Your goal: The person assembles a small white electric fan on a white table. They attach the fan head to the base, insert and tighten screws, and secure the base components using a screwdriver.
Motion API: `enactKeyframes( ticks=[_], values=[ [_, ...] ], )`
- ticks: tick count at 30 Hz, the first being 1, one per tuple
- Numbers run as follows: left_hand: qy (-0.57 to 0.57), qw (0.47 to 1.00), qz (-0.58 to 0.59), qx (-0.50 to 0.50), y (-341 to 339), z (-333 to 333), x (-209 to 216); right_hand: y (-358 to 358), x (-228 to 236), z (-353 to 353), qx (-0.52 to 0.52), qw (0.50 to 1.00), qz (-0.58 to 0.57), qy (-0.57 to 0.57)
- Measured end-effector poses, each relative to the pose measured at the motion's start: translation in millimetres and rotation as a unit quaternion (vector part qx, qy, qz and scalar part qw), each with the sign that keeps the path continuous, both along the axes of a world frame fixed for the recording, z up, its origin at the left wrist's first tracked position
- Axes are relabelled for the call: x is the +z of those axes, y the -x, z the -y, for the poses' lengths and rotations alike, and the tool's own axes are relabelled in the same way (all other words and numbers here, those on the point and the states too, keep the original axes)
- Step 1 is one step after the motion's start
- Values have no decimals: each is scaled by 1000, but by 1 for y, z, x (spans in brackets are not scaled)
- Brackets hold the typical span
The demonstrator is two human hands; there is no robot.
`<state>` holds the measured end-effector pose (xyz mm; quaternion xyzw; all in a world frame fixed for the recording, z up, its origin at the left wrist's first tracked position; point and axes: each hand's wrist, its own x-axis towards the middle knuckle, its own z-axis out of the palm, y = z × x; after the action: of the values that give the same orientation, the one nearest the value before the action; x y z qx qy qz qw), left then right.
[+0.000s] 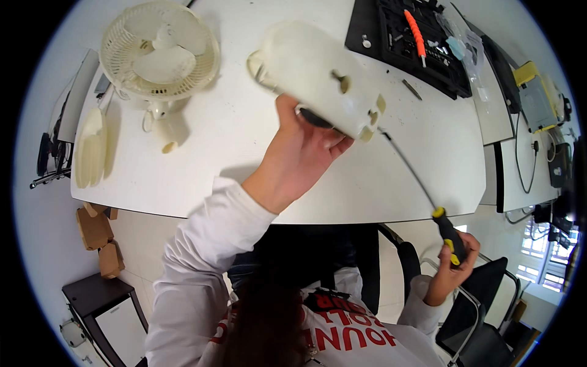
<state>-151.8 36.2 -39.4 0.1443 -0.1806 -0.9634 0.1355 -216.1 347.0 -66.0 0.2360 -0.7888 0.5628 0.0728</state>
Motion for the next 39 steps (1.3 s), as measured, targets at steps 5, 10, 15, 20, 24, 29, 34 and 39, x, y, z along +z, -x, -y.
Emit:
enactKeyframes(
  ticks=[5, 10, 15, 20, 24, 29, 34, 39],
  values=[
    [-31, 997, -50, 50, -43, 16, -1, 5, 19, -2, 27, 999, -27, 13],
    [-27, 989, -19, 146, -80, 14, -8, -6, 30, 26, 74, 997, -29, 10],
    [-24, 983, -79, 164, -99, 14, -21, -12, 30, 46, 153, 987, 39, 29],
    [-83, 972, -133, 176, -106, 19, -41, -18, 31, 64, 140, 990, -5, -14],
    [-44, 972, -113, 200, -105, 24, -45, -21, 35, 70, 141, 990, -14, -18],
    [-37, 973, -43, 224, -106, 22, -49, -19, 37, 75, 150, 988, -37, -28],
    [-34, 972, -76, 220, -108, 22, -48, -17, 43, 77, 141, 987, -57, -49],
    [38, 976, -89, 194, -106, 23, -32, -12, 45, 80, 128, 989, -44, -54]
  ],
)
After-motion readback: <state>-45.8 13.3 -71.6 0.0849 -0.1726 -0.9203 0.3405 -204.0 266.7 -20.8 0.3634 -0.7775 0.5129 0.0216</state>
